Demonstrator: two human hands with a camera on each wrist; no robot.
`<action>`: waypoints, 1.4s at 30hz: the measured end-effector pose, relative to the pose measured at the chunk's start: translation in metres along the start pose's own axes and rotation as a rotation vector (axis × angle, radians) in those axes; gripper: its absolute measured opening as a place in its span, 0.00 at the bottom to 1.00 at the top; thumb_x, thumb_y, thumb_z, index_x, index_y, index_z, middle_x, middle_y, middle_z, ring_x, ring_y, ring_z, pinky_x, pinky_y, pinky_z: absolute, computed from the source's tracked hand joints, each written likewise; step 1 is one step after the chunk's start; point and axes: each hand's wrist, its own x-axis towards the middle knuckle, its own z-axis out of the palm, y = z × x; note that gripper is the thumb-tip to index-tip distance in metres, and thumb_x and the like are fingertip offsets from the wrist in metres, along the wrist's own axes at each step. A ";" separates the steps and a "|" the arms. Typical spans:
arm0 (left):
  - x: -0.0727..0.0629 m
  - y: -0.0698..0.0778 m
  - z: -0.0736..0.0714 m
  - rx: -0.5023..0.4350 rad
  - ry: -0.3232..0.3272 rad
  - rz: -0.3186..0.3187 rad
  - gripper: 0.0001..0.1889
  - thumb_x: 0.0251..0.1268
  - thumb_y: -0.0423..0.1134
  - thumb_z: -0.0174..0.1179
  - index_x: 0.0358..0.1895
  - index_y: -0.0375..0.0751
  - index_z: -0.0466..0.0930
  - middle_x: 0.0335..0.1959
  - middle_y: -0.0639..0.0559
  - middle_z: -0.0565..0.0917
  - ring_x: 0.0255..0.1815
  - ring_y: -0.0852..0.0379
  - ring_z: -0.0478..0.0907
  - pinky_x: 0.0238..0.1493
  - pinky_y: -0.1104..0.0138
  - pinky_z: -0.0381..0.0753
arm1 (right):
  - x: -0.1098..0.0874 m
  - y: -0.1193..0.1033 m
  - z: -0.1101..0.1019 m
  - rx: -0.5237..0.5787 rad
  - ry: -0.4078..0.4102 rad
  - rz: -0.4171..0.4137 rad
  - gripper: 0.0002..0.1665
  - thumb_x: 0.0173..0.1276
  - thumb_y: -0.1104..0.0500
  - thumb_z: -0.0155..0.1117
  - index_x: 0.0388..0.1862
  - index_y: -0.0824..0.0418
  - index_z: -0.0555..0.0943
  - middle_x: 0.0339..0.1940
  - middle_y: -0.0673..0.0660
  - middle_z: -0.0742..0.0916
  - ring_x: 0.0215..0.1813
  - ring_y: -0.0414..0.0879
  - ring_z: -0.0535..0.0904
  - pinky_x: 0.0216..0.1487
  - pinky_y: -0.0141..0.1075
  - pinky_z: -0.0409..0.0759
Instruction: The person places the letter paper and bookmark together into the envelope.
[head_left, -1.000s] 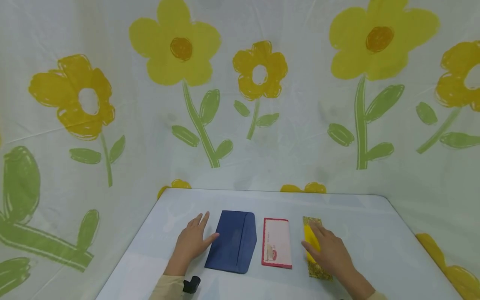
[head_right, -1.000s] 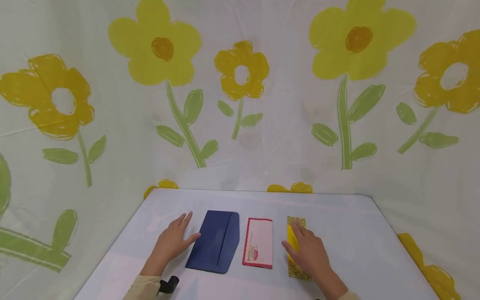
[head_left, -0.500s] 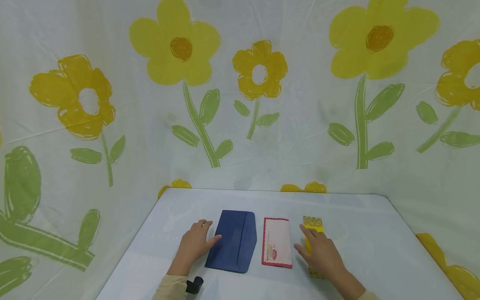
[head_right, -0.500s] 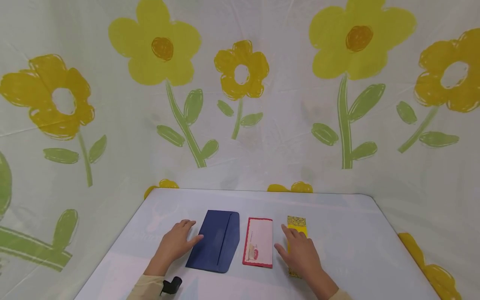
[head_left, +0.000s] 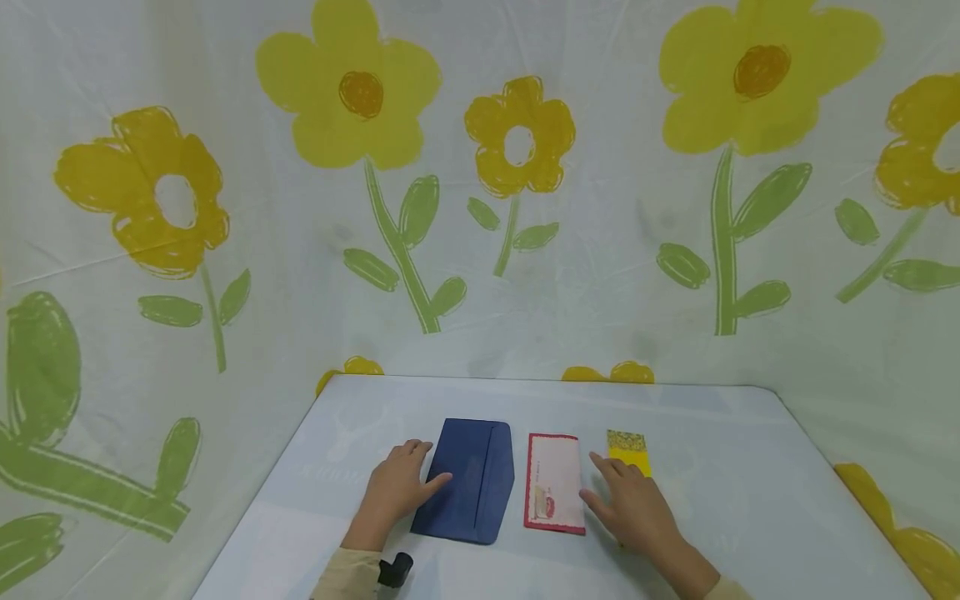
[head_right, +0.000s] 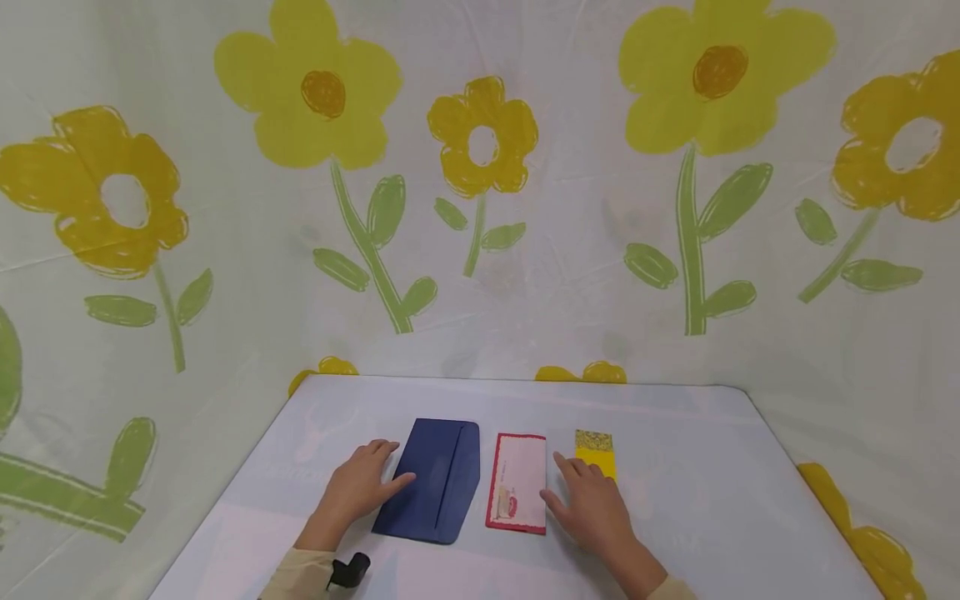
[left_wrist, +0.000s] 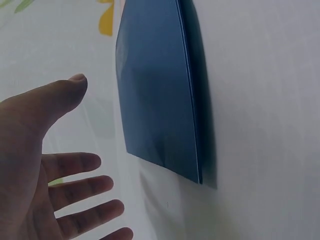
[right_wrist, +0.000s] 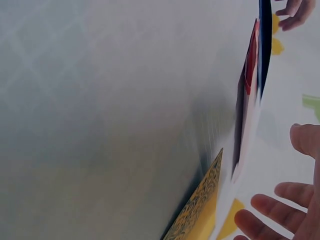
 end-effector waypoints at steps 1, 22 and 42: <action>0.000 0.000 0.000 -0.003 -0.003 -0.001 0.38 0.63 0.65 0.65 0.64 0.37 0.78 0.61 0.39 0.79 0.60 0.40 0.77 0.56 0.47 0.80 | 0.001 -0.001 0.000 0.001 -0.003 0.000 0.43 0.66 0.39 0.69 0.74 0.58 0.72 0.65 0.64 0.80 0.60 0.61 0.77 0.62 0.63 0.74; 0.002 0.015 0.009 -0.057 0.017 0.060 0.42 0.62 0.65 0.65 0.68 0.35 0.75 0.66 0.37 0.76 0.65 0.38 0.74 0.60 0.44 0.77 | 0.003 -0.015 0.003 0.021 0.002 -0.014 0.42 0.63 0.40 0.72 0.72 0.57 0.75 0.63 0.63 0.81 0.58 0.60 0.77 0.62 0.61 0.75; 0.006 0.030 0.019 -0.077 0.016 0.086 0.44 0.60 0.66 0.67 0.70 0.35 0.72 0.70 0.33 0.72 0.69 0.34 0.69 0.65 0.40 0.71 | 0.002 -0.023 0.008 0.009 0.026 -0.008 0.41 0.63 0.41 0.72 0.72 0.56 0.75 0.63 0.62 0.81 0.59 0.60 0.77 0.63 0.60 0.75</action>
